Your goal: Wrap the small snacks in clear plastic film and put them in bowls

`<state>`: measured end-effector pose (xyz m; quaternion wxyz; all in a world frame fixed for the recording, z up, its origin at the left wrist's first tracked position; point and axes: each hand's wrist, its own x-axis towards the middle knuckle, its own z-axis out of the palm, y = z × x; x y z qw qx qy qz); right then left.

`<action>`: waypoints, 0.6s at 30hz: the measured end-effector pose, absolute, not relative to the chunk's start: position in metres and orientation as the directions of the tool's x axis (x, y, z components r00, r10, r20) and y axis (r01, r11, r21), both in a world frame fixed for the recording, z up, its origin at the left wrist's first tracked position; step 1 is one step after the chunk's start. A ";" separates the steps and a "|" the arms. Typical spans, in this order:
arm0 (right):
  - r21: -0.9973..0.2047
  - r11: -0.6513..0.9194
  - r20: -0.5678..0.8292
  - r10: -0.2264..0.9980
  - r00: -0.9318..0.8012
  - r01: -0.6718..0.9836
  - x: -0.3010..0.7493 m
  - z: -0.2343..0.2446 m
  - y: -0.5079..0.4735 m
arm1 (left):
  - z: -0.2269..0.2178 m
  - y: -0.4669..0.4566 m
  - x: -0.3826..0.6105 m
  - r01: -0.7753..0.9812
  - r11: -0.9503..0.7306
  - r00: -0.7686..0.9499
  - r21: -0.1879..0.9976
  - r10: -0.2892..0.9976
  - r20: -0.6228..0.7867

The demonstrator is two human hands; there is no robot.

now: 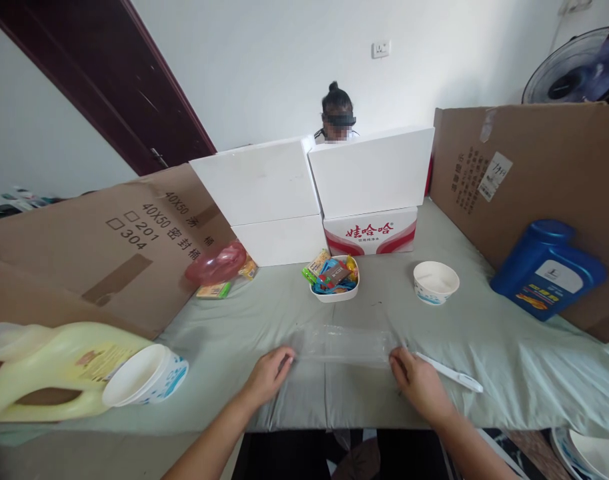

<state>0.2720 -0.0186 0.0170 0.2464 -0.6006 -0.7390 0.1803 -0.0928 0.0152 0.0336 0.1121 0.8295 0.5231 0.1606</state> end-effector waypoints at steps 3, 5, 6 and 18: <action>-0.378 0.023 0.050 0.999 -0.004 0.925 0.260 0.018 0.004 | 0.030 0.038 -0.077 0.940 -0.240 0.227 0.243 0.970 0.084; -0.267 -0.036 0.037 0.998 0.047 0.963 0.253 0.016 0.016 | 0.026 0.050 -0.066 0.964 -0.176 0.164 0.198 0.983 0.079; -0.238 -0.045 0.040 0.998 0.057 0.970 0.250 0.015 0.020 | 0.024 0.055 -0.062 0.970 -0.158 0.146 0.183 0.986 0.080; -0.083 -0.056 0.094 0.994 0.064 0.995 0.241 0.003 0.021 | 0.026 0.072 -0.041 1.000 -0.016 0.016 0.012 1.000 0.013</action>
